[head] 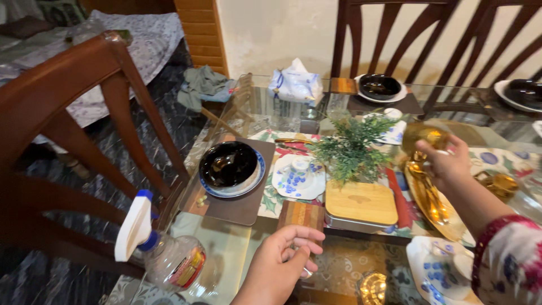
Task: The person cleans various items on a dining table with a cloth, including a wooden box lid, a red-handled knife, several gold spoons on a tray, a gold cup, and a glass vase containing artificial flowers and blue pebbles.
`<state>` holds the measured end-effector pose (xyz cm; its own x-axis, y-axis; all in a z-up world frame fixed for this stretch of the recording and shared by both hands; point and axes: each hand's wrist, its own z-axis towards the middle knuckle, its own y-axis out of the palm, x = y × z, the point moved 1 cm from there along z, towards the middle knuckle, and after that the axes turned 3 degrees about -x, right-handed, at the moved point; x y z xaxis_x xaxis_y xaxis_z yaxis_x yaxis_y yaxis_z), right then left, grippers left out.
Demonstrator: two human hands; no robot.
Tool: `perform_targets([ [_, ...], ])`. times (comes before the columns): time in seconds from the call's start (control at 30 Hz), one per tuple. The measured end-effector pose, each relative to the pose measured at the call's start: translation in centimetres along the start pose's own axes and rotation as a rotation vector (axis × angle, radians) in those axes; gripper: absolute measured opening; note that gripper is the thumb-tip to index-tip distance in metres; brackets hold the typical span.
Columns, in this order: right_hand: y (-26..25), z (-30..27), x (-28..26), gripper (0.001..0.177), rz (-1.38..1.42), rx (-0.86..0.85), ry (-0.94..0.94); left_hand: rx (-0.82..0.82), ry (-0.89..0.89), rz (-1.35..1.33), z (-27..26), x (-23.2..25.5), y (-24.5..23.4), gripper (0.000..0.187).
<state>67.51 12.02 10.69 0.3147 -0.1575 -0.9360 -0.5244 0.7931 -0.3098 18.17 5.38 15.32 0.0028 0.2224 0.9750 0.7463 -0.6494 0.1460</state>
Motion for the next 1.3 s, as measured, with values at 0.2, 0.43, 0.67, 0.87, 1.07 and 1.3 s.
perform_targets([
  [0.2, -9.6, -7.4, -5.0, 0.036, 1.146, -0.168, 0.347, -0.158, 0.026, -0.124, -0.3, 0.9, 0.6, 0.027],
  [0.43, -7.5, -28.1, -18.7, 0.029, 0.923, -0.138, 0.357, -0.367, 0.078, -0.17, -1.3, 5.5, 2.9, 0.041],
  [0.67, 0.7, -42.5, -21.2, 0.046, 0.988, -0.262, 0.61, -0.308, -0.021, -0.347, -4.1, 8.4, 0.3, 0.044],
  [0.87, 2.6, -49.8, -22.3, 0.033, 0.903, -0.163, 0.474, -0.231, -0.18, -0.468, -6.8, 6.5, -5.2, 0.035],
  [1.07, 1.4, -55.5, -23.2, 0.054, 0.06, 0.466, 0.297, -0.329, -0.347, -0.568, -9.7, 5.3, -7.8, 0.03],
  [1.3, 7.4, -58.5, -30.5, 0.038, -0.044, 0.371, -0.246, -0.468, -0.337, -0.379, -13.8, 5.4, -7.4, 0.034],
])
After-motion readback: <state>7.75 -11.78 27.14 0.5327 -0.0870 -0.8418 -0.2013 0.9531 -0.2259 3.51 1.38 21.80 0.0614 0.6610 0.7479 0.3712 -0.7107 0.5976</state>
